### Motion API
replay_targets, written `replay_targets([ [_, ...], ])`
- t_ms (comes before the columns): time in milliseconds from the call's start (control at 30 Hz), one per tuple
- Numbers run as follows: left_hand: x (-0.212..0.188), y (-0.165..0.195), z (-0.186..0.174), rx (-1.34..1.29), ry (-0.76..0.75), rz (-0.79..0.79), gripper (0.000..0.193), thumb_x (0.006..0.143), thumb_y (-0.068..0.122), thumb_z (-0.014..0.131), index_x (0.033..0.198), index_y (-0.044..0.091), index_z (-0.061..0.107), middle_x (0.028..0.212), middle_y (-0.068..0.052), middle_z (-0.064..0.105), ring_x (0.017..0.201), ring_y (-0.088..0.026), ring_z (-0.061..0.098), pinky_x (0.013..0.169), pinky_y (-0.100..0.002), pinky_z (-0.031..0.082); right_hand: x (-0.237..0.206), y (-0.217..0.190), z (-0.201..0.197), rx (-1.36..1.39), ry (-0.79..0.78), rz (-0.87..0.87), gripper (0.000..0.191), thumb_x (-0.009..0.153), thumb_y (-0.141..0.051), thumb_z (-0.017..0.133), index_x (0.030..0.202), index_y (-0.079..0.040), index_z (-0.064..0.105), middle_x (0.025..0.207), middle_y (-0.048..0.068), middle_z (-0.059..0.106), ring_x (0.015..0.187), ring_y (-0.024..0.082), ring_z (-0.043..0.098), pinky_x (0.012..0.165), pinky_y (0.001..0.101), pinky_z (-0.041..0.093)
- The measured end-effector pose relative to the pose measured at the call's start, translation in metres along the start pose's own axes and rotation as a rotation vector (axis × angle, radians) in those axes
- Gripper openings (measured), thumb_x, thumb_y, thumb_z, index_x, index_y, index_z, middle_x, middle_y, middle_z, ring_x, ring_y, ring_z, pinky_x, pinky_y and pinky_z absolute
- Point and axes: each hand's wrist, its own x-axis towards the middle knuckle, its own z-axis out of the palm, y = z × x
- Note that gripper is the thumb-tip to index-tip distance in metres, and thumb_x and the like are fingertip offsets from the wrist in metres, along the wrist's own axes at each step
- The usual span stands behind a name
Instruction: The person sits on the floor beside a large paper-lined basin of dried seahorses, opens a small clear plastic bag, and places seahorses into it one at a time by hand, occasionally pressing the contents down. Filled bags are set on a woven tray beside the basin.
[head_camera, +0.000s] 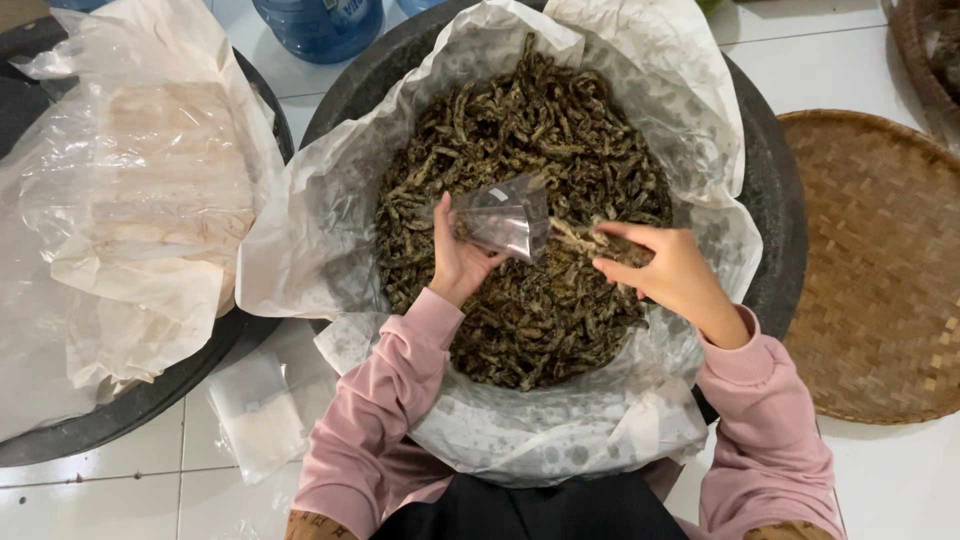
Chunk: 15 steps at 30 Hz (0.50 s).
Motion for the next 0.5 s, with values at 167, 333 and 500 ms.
replay_targets([
  [167,0.002,0.006,-0.003,0.011,-0.056,0.014,0.103,0.079,0.075,0.058,0.152,0.008,0.029,0.151,-0.022,0.042,0.142,-0.04,0.045,0.113,-0.069,0.038,-0.012,-0.032,-0.009,0.056,0.136,-0.09,0.046,0.086,-0.021,0.08,0.13,-0.008,0.072,0.071,0.005,0.073,0.048,0.005,0.059,0.045,0.0235,0.044],
  [333,-0.001,0.006,-0.004,0.069,-0.149,0.043,0.106,0.081,0.077,0.055,0.152,0.001,0.033,0.146,-0.022,0.046,0.138,-0.041,0.051,0.113,-0.068,0.038,0.004,-0.044,0.01,-0.16,0.081,-0.185,0.043,0.085,-0.017,0.08,0.126,-0.011,0.074,0.081,0.007,0.077,0.047,0.013,0.061,0.044,0.0305,0.045],
  [500,0.0,0.005,-0.004,0.149,-0.125,0.014,0.101,0.082,0.077,0.053,0.149,0.004,0.037,0.144,-0.02,0.051,0.13,-0.034,0.056,0.11,-0.068,0.042,0.005,-0.046,0.029,-0.434,0.131,-0.463,0.039,0.079,-0.014,0.079,0.117,-0.008,0.076,0.092,0.015,0.069,0.069,0.031,0.066,0.063,0.0411,0.053],
])
